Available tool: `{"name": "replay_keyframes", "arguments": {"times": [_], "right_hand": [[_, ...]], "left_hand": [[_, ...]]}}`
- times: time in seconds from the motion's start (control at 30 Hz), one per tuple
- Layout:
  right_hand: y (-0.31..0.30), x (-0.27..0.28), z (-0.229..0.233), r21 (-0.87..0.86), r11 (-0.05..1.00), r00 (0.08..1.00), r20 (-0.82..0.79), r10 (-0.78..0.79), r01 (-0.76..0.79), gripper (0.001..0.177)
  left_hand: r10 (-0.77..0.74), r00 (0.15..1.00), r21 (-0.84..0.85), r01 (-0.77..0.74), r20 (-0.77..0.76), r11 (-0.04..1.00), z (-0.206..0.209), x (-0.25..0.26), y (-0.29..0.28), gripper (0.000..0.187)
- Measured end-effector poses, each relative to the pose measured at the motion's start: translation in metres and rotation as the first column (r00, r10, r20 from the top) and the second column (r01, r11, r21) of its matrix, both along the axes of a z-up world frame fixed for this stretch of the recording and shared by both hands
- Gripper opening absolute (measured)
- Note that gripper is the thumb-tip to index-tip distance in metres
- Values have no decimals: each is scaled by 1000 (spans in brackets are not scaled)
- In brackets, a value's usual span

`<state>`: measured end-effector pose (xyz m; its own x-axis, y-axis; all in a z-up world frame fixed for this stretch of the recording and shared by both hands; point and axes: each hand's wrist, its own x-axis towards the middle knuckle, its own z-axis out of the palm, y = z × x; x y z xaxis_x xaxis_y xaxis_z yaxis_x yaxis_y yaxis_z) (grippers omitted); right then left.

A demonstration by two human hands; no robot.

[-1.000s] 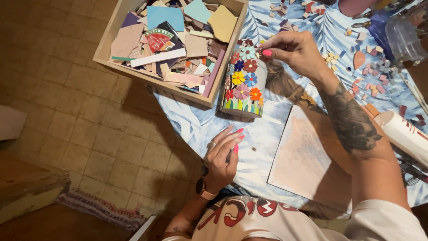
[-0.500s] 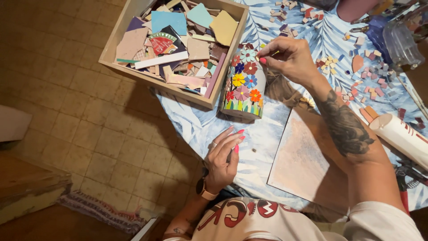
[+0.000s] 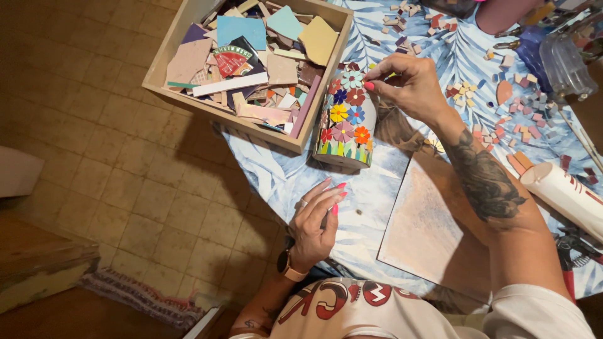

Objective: Decorating a mug by gluing small colorful flower-shaped cutouts onto its exterior surface.

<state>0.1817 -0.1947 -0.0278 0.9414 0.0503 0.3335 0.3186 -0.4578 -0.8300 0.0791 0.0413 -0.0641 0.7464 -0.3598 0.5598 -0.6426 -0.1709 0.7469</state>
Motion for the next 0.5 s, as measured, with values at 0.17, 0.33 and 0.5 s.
{"name": "replay_keyframes", "arguments": {"times": [0.17, 0.33, 0.5], "right_hand": [[0, -1, 1, 17, 1000, 999, -39, 11, -11, 7], [1, -4, 4, -12, 1000, 999, -39, 10, -11, 4], [-6, -1, -8, -234, 972, 988, 138, 70, -36, 10]], "left_hand": [[0, 1000, -12, 0, -2, 1000, 1, 0, 0, 22], [8, 1000, 7, -8, 6, 1000, -1, 0, 1, 22], [2, 1000, -11, -2, -7, 1000, 0, 0, 2, 23]]}}
